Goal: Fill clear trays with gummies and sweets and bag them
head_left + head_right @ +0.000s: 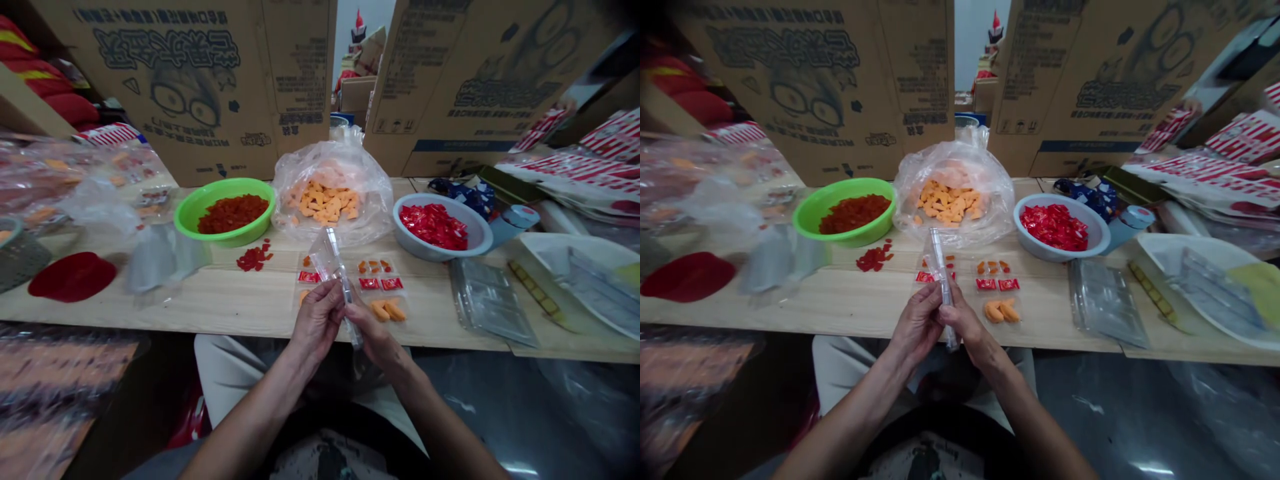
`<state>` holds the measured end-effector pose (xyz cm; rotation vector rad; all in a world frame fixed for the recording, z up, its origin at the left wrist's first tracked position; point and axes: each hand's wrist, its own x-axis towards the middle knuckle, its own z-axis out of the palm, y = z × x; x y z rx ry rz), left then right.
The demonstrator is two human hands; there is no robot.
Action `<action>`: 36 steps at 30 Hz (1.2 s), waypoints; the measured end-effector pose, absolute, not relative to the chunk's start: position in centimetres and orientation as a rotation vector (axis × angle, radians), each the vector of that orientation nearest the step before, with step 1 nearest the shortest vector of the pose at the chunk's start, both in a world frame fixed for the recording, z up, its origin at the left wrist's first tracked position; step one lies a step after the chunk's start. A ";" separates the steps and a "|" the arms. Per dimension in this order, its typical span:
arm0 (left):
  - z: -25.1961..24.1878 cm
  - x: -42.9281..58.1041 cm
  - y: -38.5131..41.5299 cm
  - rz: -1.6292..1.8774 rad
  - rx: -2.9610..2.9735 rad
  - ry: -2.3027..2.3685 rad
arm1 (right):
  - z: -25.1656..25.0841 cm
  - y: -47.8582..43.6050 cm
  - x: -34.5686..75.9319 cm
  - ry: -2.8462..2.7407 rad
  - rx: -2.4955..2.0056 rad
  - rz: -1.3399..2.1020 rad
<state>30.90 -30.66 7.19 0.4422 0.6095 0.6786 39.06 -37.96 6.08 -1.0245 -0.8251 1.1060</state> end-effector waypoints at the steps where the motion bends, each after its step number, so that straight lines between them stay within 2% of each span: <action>1: 7.1 30.8 -30.5 0.681 0.458 0.612 | 6.0 -37.8 39.0 -0.836 -1.027 1.109; 5: 7.2 30.2 -30.0 0.709 0.585 0.624 | 5.5 -37.5 39.1 -0.896 -1.112 1.078; 12: 7.8 28.4 -27.8 0.602 0.851 0.532 | 5.3 -37.3 40.3 -1.143 -1.491 0.763; 16: 8.3 28.2 -27.0 0.650 0.740 0.532 | 5.2 -36.5 41.2 -1.049 -1.454 0.665; 20: 7.8 28.8 -27.1 0.773 0.794 0.587 | 5.0 -35.6 41.8 -1.185 -1.726 0.468; 25: 4.5 29.6 -26.5 1.028 1.119 0.798 | 3.9 -34.5 42.9 -1.159 -1.804 0.469; 31: 1.4 31.3 -26.4 0.891 1.026 0.921 | 2.6 -32.0 42.3 -1.094 -1.726 0.717; 36: 1.2 29.9 -25.6 0.854 1.460 1.036 | 4.0 -33.2 44.4 -0.944 -1.510 0.751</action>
